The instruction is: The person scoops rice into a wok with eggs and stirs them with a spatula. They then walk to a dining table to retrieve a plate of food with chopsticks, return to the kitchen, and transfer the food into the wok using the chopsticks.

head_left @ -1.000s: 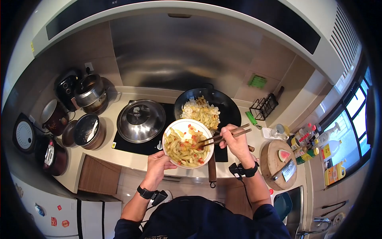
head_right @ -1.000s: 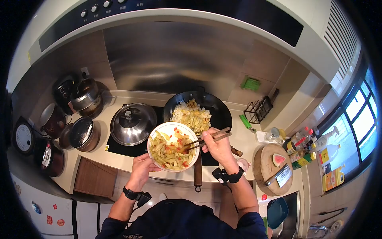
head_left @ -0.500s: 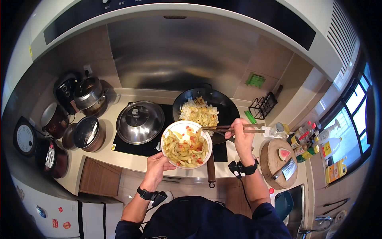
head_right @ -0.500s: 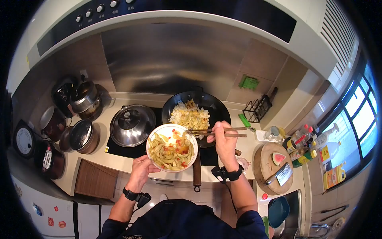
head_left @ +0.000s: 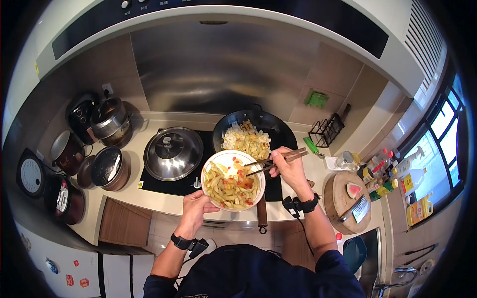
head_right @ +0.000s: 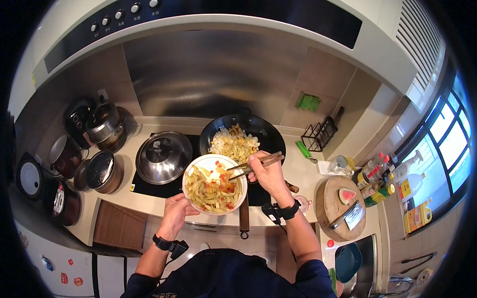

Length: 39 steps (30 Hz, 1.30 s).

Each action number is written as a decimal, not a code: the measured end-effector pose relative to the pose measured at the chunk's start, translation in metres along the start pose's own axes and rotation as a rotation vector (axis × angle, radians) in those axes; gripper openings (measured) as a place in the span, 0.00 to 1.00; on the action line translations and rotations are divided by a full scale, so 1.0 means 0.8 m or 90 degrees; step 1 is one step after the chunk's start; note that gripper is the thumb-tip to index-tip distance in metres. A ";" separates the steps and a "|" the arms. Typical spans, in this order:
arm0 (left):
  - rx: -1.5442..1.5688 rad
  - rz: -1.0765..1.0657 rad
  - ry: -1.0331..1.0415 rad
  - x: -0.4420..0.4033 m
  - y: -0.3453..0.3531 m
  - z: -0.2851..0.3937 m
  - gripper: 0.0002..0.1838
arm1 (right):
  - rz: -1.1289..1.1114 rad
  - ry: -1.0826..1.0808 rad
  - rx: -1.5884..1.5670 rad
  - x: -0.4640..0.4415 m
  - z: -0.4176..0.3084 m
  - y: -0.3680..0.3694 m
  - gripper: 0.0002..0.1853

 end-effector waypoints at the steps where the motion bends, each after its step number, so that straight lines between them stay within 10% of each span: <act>1: -0.002 -0.002 0.002 -0.002 -0.001 -0.002 0.13 | -0.001 0.001 0.002 -0.002 -0.004 0.001 0.13; 29: 0.014 0.027 0.000 0.009 -0.011 0.000 0.12 | 0.354 -0.132 -0.143 -0.015 -0.004 -0.073 0.15; 39: 0.031 0.026 0.019 0.009 -0.014 0.002 0.13 | 0.070 -0.052 -0.009 0.006 -0.025 -0.030 0.14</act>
Point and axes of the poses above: each hand's wrist, its own x-axis away from the middle knuckle, its own y-axis out of the palm, z = x × y, the point moved 9 cm from there along -x, towards the middle knuckle, and after that the axes turned 12 degrees about -y, right-handed, at the moved point
